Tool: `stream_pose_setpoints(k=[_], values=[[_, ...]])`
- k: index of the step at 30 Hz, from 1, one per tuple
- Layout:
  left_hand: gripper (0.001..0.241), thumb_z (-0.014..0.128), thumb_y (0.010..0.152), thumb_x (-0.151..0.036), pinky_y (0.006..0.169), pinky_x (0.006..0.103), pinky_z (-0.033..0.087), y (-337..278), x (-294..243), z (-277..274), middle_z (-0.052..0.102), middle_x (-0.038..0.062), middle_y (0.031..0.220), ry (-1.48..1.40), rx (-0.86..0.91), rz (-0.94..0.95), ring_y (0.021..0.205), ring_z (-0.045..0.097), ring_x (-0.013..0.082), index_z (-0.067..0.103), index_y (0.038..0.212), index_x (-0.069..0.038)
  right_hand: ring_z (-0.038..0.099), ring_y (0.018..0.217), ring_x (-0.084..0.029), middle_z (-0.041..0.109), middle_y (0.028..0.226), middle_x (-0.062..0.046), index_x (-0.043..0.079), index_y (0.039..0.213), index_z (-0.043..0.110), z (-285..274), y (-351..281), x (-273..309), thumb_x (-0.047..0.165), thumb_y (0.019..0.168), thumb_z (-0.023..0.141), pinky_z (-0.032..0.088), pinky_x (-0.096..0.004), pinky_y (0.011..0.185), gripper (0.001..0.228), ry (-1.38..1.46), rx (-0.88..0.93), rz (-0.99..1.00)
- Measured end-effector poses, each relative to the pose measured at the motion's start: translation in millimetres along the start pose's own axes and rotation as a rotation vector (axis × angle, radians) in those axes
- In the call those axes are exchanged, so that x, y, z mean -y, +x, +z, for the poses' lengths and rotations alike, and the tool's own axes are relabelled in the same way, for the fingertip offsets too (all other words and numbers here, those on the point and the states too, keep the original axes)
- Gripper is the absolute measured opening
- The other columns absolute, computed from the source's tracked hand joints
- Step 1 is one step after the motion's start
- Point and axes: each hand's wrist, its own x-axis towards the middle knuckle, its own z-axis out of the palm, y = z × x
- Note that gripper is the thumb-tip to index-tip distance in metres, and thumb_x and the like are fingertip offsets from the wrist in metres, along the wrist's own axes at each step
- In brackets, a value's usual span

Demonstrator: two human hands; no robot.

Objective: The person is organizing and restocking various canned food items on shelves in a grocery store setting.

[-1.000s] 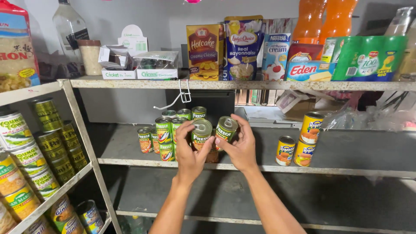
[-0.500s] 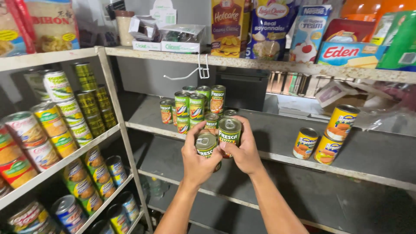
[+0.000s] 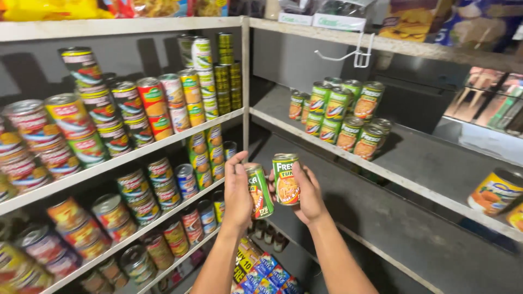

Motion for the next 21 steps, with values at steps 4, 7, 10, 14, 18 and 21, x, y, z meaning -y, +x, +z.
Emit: stream_pose_setpoints(k=[4,7,10,14,18,21], values=[[0.053,0.031,0.105,-0.053,0.052,0.0374,0.060,-35,-35,-38,0.066,0.014,0.091,-0.042,-0.101,0.037,0.066,0.069,0.0218,0.038,0.139,-0.013,0.069,0.078,-0.021,0.071,0.093,-0.012,0.000,0.112,0.063,43,1,-38,0.043,0.108,0.041,0.058,-0.036,0.063,0.049,0.097,0.003,0.125],[0.059,0.029,0.104,-0.058,0.052,0.0384,0.060,-65,-69,-64,0.066,0.014,0.090,-0.127,-0.106,0.082,0.065,0.069,0.0231,0.039,0.139,-0.012,0.070,0.080,-0.021,0.070,0.093,-0.013,-0.003,0.111,0.063,81,-5,-63,0.047,0.111,0.038,0.058,-0.036,0.065,0.057,0.219,0.141,0.171],[0.055,0.035,0.107,-0.051,0.055,0.0428,0.060,-100,-97,-93,0.066,0.017,0.094,-0.067,-0.128,0.171,0.067,0.068,0.0272,0.039,0.141,-0.007,0.069,0.079,-0.020,0.071,0.095,-0.010,0.006,0.119,0.063,121,-18,-86,0.046,0.104,0.038,0.058,-0.037,0.063,0.049,0.243,0.074,0.259],[0.051,0.041,0.096,-0.021,0.073,0.0461,0.062,-141,-126,-141,0.062,0.020,0.110,-0.110,-0.094,0.223,0.083,0.070,0.0326,0.033,0.144,-0.008,0.070,0.086,-0.022,0.070,0.101,-0.013,-0.001,0.118,0.061,160,-35,-127,0.049,0.109,0.038,0.060,-0.038,0.072,0.056,0.322,0.225,0.327],[0.059,0.043,0.087,-0.005,0.077,0.0487,0.062,-184,-165,-168,0.058,0.018,0.120,-0.033,-0.172,0.199,0.089,0.070,0.0344,0.026,0.144,-0.013,0.071,0.091,-0.021,0.071,0.106,-0.009,0.008,0.123,0.059,224,-53,-138,0.046,0.103,0.038,0.057,-0.037,0.071,0.047,0.295,0.106,0.482],[0.062,0.052,0.091,-0.005,0.080,0.0475,0.060,-208,-200,-187,0.058,0.016,0.124,0.094,-0.240,0.218,0.093,0.070,0.0320,0.023,0.144,-0.014,0.068,0.087,-0.022,0.068,0.098,-0.011,0.000,0.119,0.058,225,-57,-178,0.048,0.108,0.046,0.058,-0.037,0.073,0.051,0.557,0.331,0.461]])
